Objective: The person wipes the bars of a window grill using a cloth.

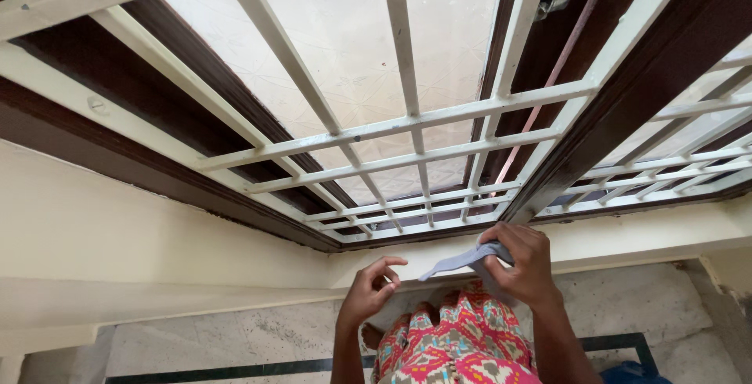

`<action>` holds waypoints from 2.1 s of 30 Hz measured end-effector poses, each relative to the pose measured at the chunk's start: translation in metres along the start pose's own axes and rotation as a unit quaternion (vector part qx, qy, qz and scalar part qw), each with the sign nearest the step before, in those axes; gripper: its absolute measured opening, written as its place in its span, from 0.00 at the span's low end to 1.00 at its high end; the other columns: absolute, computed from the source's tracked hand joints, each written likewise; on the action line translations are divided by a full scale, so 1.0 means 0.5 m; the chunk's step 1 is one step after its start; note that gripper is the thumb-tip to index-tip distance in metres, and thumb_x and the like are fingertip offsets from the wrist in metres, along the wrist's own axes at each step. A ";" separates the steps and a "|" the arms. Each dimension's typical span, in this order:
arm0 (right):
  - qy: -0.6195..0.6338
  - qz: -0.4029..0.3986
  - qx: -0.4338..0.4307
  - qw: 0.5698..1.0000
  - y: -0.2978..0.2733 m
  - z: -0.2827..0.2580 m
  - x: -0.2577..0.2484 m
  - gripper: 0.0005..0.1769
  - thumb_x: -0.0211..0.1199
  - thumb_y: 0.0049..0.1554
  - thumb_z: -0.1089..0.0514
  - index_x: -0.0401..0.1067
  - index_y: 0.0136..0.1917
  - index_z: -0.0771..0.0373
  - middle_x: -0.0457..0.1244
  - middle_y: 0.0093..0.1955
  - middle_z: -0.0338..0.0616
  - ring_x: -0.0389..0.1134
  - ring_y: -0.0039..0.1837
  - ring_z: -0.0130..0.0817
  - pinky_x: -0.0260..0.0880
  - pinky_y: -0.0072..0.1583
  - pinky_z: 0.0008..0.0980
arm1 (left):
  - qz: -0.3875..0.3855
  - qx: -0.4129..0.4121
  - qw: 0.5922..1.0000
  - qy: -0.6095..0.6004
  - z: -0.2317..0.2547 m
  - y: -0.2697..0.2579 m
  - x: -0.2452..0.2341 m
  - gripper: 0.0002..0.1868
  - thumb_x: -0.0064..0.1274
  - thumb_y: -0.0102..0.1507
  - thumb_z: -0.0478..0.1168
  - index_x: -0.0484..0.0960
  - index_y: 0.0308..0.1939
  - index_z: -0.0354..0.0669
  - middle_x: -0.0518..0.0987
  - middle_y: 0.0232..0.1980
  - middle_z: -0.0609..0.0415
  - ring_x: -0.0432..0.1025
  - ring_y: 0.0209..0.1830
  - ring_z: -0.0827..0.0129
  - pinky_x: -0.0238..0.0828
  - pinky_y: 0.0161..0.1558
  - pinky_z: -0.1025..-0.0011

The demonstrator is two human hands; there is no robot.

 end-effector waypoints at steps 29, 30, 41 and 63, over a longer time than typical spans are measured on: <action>0.064 0.171 -0.047 0.982 -0.044 0.026 -0.038 0.31 0.59 0.43 0.69 0.65 0.62 0.63 0.61 0.61 0.59 0.67 0.62 0.48 0.66 0.63 0.38 | 0.232 0.265 0.936 -0.014 0.240 0.018 -0.039 0.26 0.47 0.57 0.20 0.83 0.58 0.34 0.82 0.46 0.48 0.75 0.49 0.64 0.69 0.55 0.67; 0.063 0.171 -0.048 0.982 -0.039 0.044 -0.029 0.31 0.59 0.43 0.69 0.65 0.62 0.63 0.61 0.61 0.59 0.67 0.62 0.48 0.66 0.63 0.38 | 0.245 0.325 0.913 -0.034 0.273 0.005 -0.038 0.34 0.45 0.53 0.19 0.79 0.64 0.36 0.80 0.53 0.48 0.74 0.58 0.61 0.67 0.64 0.65; -0.070 0.108 0.095 0.987 0.070 0.139 0.146 0.49 0.69 0.38 0.67 0.51 0.70 0.68 0.56 0.64 0.60 0.56 0.67 0.55 0.51 0.70 0.47 | 0.280 0.344 0.894 0.066 0.294 0.161 0.055 0.48 0.43 0.46 0.21 0.59 0.74 0.31 0.65 0.72 0.36 0.57 0.76 0.44 0.49 0.77 0.59; 0.097 0.282 -0.054 0.953 0.162 0.085 0.091 0.37 0.47 0.40 0.67 0.55 0.65 0.78 0.59 0.41 0.52 0.61 0.39 0.45 0.65 0.44 0.35 | 0.159 0.301 0.910 -0.238 0.218 0.294 0.062 0.24 0.40 0.52 0.18 0.74 0.51 0.33 0.74 0.45 0.51 0.69 0.44 0.72 0.70 0.49 0.74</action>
Point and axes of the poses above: each hand's wrist, its own y-axis towards the middle knuckle, its own x-axis out of the palm, z = x × y, the point moved 9 cm from there along y, towards the middle knuckle
